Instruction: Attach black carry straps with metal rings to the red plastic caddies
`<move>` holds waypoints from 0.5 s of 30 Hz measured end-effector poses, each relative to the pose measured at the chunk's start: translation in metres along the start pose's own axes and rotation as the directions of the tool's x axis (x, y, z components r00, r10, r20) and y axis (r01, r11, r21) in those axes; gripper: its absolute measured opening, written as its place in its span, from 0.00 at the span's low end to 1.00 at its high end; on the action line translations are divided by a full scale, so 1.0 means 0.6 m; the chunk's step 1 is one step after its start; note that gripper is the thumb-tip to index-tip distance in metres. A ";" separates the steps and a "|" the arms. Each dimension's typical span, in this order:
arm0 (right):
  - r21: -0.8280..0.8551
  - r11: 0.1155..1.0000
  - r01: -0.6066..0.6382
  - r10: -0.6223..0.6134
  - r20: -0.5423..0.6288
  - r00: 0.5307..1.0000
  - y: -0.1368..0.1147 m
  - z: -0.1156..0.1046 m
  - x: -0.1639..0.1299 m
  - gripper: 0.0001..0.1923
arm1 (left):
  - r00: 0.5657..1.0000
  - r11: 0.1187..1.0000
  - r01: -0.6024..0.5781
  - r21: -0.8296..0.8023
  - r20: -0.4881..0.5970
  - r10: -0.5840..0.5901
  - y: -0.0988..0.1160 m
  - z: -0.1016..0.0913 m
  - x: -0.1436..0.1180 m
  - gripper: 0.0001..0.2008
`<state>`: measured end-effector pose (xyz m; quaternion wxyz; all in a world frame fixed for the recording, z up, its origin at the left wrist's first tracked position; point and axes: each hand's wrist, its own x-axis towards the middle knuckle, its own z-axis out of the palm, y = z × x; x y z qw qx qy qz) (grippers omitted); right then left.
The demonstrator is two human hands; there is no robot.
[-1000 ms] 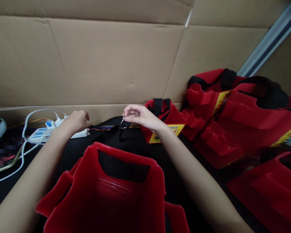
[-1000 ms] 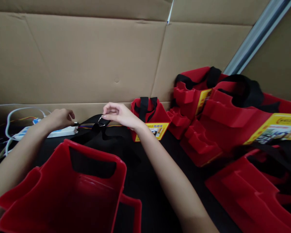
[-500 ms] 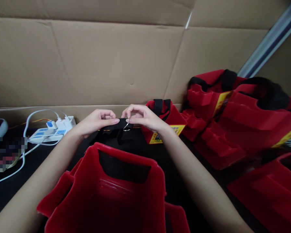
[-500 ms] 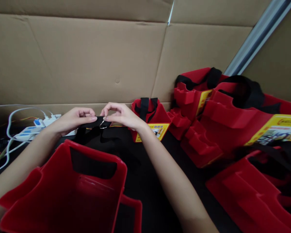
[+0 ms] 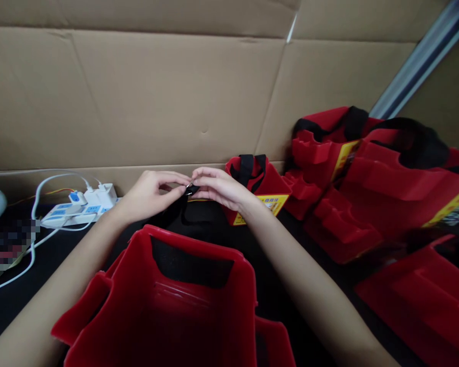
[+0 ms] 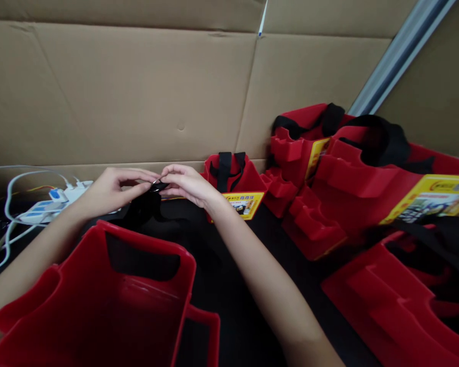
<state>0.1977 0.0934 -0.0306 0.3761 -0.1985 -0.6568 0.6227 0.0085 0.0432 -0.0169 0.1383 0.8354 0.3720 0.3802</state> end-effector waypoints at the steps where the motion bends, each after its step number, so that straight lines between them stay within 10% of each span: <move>1: 0.021 1.000 -0.008 0.008 0.002 1.000 0.000 0.001 0.000 0.06 | 1.000 0.998 0.016 0.055 -0.012 -0.015 0.004 0.002 0.000 0.13; 6: 0.036 0.999 0.002 -0.002 -0.003 1.000 -0.006 0.002 -0.004 0.16 | 0.984 0.981 0.084 0.176 -0.168 -0.054 0.008 0.010 0.001 0.13; 15: -0.132 0.983 0.129 -0.151 -0.171 0.974 0.006 0.013 0.007 0.11 | 0.952 0.933 0.160 -0.322 -0.200 -0.232 -0.004 0.016 0.003 0.12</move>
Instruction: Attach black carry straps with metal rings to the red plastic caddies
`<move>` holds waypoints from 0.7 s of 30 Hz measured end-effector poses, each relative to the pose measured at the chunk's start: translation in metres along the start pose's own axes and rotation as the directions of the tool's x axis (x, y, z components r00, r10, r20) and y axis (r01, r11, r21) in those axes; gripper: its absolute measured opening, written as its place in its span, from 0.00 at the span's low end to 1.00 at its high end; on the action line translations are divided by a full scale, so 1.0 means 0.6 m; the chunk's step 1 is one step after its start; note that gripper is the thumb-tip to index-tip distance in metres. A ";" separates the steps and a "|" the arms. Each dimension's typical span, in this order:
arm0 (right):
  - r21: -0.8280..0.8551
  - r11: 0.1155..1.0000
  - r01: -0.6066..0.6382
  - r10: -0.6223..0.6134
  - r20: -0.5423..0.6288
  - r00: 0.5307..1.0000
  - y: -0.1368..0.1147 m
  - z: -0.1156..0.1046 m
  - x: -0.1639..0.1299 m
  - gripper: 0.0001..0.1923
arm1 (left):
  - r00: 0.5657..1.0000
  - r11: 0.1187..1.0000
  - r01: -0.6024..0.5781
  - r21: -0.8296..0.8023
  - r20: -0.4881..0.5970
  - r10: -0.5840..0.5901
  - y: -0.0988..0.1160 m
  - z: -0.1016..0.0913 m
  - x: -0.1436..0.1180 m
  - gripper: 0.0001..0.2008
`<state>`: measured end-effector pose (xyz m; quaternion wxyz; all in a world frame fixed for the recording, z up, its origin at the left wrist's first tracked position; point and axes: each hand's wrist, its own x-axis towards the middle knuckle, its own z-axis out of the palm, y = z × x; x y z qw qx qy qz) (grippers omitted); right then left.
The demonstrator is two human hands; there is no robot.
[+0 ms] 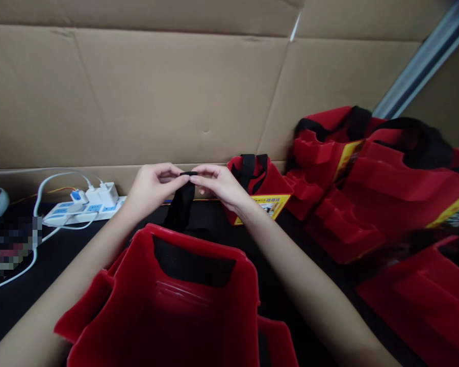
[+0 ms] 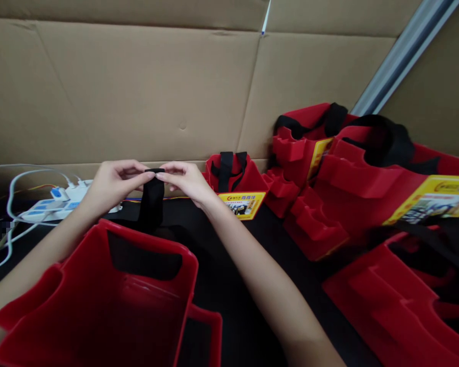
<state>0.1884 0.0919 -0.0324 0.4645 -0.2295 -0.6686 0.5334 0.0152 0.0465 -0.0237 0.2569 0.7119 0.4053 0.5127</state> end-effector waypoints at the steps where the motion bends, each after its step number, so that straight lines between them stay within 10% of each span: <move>1: 0.001 1.000 0.008 -0.008 -0.001 1.000 -0.001 -0.001 0.000 0.11 | 0.998 0.998 0.029 -0.056 0.059 -0.026 -0.002 -0.004 0.001 0.12; 10: 0.079 0.997 -0.021 0.010 0.136 0.991 -0.009 -0.001 -0.007 0.11 | 0.952 0.984 0.155 -0.088 0.279 -0.125 -0.019 -0.021 0.008 0.13; 21: -0.040 0.986 0.159 -0.147 0.221 0.964 -0.003 0.003 -0.007 0.26 | 0.999 0.951 0.000 0.310 -0.032 0.011 -0.015 -0.003 0.011 0.20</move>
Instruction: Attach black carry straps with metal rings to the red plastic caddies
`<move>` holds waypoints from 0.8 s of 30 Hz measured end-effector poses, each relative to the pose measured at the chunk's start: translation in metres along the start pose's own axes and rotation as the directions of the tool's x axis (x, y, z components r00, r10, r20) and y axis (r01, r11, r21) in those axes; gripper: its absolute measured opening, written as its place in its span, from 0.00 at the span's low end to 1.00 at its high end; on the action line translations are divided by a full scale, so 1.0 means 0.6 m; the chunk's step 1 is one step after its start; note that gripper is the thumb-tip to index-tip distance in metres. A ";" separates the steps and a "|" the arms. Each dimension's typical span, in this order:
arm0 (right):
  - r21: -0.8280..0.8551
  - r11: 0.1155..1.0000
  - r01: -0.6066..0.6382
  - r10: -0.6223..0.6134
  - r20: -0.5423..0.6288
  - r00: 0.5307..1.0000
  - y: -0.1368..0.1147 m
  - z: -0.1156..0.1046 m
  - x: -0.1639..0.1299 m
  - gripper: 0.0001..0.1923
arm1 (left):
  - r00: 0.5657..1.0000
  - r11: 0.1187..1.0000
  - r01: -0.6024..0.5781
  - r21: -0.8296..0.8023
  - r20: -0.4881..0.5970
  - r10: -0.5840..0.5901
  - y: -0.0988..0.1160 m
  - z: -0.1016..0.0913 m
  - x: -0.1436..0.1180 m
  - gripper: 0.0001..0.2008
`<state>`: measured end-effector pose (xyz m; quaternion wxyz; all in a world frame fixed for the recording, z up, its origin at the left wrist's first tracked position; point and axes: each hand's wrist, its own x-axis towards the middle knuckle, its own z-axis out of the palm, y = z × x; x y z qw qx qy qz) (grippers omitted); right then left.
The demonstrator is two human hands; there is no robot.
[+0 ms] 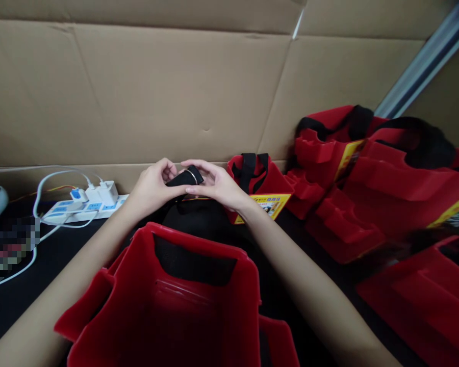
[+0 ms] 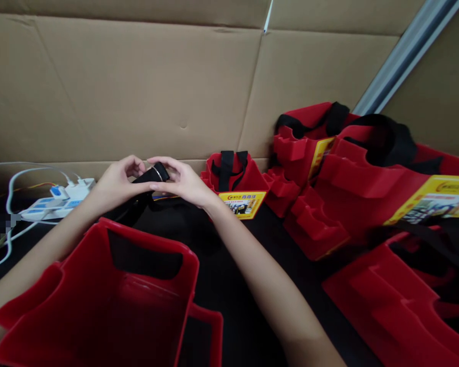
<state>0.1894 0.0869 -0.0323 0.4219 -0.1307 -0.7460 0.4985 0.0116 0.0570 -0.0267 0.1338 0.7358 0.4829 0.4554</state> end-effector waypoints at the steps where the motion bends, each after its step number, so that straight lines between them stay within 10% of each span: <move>1: -0.036 0.999 0.026 -0.026 -0.004 1.000 0.002 -0.002 0.000 0.25 | 1.000 0.999 0.004 0.045 -0.010 -0.004 0.001 0.000 0.000 0.20; 24: -0.243 0.962 0.121 -0.115 0.037 0.993 -0.015 -0.017 -0.012 0.19 | 0.939 0.966 0.169 -0.196 0.329 -0.098 0.001 -0.050 -0.001 0.18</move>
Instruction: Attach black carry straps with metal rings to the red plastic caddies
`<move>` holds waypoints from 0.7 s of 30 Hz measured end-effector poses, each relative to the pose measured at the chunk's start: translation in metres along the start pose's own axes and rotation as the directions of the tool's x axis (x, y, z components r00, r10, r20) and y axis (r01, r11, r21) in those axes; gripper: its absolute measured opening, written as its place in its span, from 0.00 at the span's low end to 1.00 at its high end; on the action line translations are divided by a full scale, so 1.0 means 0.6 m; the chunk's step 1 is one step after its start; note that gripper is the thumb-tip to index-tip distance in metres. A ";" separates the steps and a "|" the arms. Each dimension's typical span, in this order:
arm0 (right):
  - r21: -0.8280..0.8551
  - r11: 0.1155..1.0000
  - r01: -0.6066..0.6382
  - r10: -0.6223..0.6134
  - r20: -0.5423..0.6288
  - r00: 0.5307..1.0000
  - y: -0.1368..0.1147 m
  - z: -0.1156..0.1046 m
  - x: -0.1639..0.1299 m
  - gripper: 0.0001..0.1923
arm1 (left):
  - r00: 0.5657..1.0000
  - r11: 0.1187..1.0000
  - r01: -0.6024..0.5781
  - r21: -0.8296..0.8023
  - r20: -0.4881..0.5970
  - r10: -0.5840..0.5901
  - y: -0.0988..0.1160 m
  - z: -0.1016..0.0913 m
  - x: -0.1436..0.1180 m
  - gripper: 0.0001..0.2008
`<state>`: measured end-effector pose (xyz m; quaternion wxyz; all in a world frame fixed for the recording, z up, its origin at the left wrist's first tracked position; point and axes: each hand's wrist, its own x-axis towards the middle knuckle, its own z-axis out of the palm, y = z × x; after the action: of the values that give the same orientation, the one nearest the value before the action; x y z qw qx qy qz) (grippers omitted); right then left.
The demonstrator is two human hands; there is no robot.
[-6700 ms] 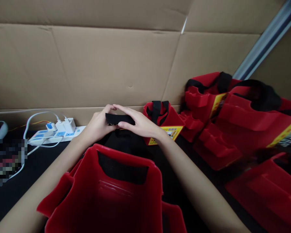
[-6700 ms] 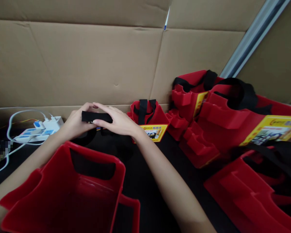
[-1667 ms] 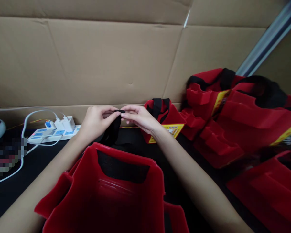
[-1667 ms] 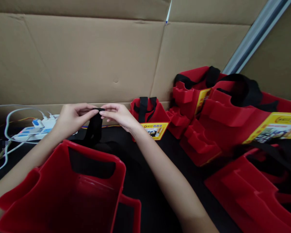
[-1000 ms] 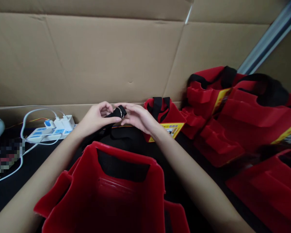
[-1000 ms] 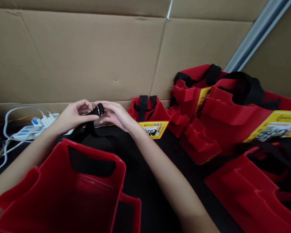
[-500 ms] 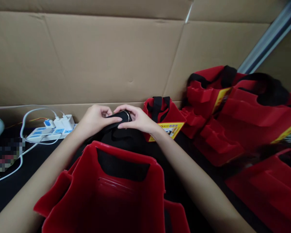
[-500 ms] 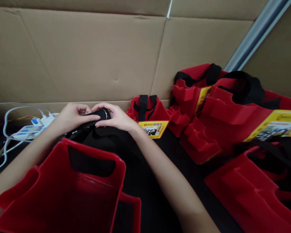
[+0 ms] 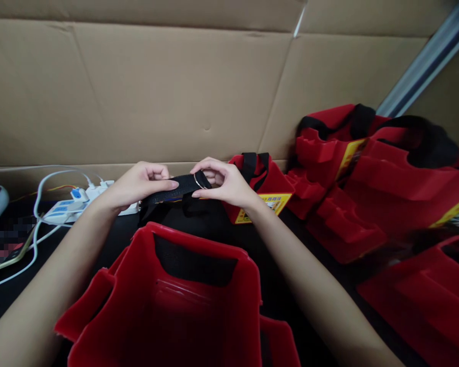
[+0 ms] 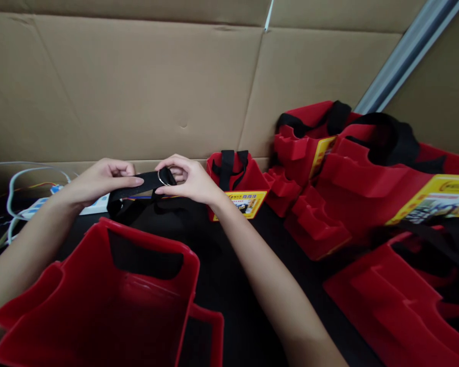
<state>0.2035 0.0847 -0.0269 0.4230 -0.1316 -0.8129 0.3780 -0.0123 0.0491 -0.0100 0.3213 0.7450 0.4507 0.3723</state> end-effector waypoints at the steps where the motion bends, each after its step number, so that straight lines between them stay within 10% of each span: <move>1: -0.035 0.999 0.016 -0.016 0.002 1.000 0.000 -0.001 0.001 0.18 | 1.000 0.999 -0.003 0.032 0.015 0.003 0.000 -0.003 0.000 0.17; 9: -0.379 0.912 0.157 -0.130 0.095 0.987 -0.010 0.000 0.005 0.12 | 0.994 0.982 -0.035 0.185 0.106 0.015 0.009 -0.015 -0.009 0.14; 21: -0.474 0.854 0.214 -0.138 0.190 0.972 -0.025 0.025 0.003 0.17 | 0.989 0.981 0.055 -0.188 0.145 -0.028 0.004 0.028 0.003 0.11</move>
<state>0.1924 0.0681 -0.0202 0.3462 -0.1311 -0.9202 0.1273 0.0037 0.0476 -0.0166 0.4303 0.7258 0.4043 0.3531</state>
